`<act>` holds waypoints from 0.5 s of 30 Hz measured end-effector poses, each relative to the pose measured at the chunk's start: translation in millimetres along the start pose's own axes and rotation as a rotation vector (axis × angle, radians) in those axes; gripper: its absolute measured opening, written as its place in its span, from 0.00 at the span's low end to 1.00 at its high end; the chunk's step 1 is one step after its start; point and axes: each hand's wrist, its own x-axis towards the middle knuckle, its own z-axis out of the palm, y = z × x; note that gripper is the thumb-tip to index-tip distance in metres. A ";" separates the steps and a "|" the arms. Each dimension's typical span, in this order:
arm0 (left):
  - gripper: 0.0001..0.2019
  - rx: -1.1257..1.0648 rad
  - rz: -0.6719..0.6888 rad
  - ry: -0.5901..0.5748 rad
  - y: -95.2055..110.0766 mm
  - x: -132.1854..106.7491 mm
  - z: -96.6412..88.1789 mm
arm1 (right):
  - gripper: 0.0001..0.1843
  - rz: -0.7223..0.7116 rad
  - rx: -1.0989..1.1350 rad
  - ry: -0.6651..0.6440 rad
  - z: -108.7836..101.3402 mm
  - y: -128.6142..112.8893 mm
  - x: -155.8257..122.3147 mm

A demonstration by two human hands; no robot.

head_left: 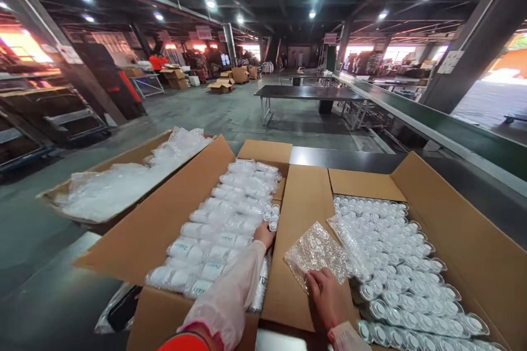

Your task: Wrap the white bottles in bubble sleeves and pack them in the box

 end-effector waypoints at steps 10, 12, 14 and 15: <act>0.30 -0.665 0.361 -0.358 -9.2 -104.7 -32.1 | 0.21 0.091 0.425 -0.091 21.6 -0.4 2.4; 0.31 -0.396 0.442 -0.449 -3.2 -123.6 -24.1 | 0.24 0.091 0.428 -0.065 22.6 -3.8 1.7; 0.30 -0.148 0.412 -0.459 3.2 -132.5 -17.2 | 0.27 0.100 0.414 -0.010 19.9 -6.9 -0.4; 0.30 -0.062 0.362 -0.452 6.3 -133.5 -15.6 | 0.27 0.087 0.400 0.019 17.7 -8.7 -2.1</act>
